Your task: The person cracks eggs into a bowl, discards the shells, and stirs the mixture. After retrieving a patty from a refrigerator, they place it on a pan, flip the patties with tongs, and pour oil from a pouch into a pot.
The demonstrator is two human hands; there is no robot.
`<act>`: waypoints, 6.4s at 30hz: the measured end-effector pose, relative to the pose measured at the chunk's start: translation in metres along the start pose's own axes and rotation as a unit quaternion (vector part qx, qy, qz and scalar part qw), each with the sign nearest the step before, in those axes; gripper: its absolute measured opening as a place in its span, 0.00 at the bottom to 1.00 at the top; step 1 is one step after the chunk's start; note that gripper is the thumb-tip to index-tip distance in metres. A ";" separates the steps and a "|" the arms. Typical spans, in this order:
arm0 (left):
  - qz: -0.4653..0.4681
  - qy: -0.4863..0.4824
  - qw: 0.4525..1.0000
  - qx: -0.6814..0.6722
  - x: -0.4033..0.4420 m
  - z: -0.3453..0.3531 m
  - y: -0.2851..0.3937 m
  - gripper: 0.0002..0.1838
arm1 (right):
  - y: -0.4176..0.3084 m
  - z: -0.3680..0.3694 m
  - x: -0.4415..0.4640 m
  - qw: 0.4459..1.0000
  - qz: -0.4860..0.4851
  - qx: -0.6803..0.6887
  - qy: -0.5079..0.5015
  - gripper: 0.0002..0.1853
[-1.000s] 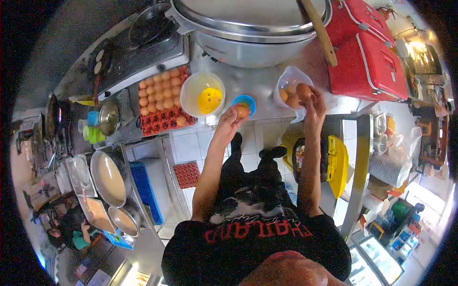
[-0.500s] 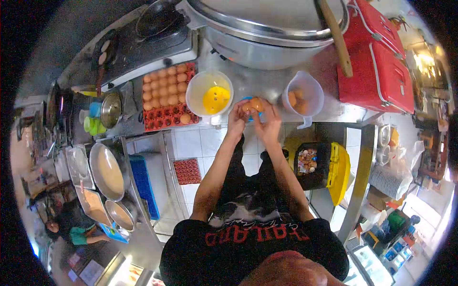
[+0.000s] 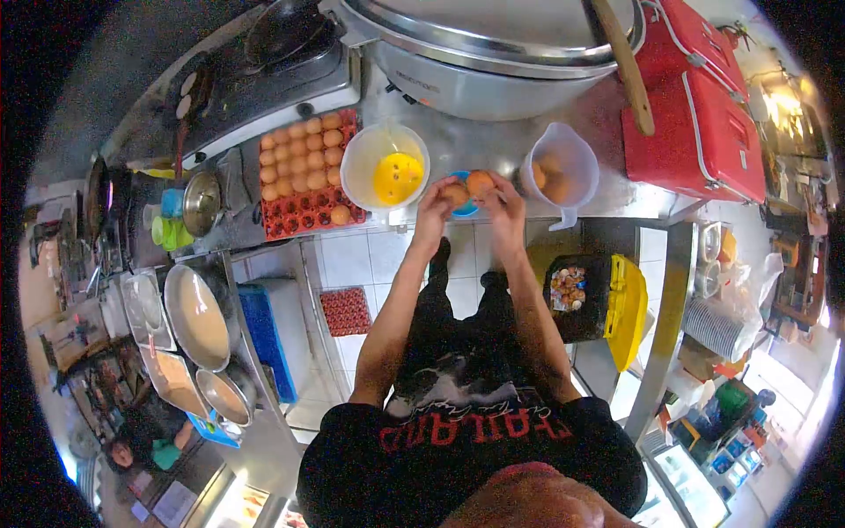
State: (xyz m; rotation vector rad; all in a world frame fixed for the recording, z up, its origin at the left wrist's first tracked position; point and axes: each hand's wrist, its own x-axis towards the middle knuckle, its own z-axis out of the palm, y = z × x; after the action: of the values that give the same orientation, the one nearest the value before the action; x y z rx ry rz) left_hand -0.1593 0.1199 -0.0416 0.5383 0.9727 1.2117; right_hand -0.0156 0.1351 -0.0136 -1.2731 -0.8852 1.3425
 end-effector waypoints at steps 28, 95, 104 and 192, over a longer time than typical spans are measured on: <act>0.218 -0.038 0.776 0.591 0.026 -0.016 -0.008 0.12 | 0.031 -0.018 0.047 0.861 -0.193 -0.404 -0.240 0.23; -0.045 -0.052 0.997 -0.020 -0.051 0.038 0.017 0.22 | -0.168 -0.124 0.048 0.760 -0.261 -0.591 -0.065 0.09; -0.046 -0.028 0.998 -0.019 -0.040 0.030 0.006 0.22 | -0.115 -0.128 0.033 0.794 -0.300 -0.528 0.039 0.13; 0.238 -0.083 0.683 0.685 0.019 -0.004 0.010 0.28 | 0.035 -0.015 0.038 0.809 -0.386 -0.427 -0.117 0.16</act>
State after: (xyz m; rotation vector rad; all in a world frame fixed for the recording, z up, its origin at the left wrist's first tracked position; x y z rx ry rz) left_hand -0.1674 0.1403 -0.0421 2.1660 1.5378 0.5959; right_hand -0.0042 0.1633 -0.0575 -1.1389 -2.0642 0.4036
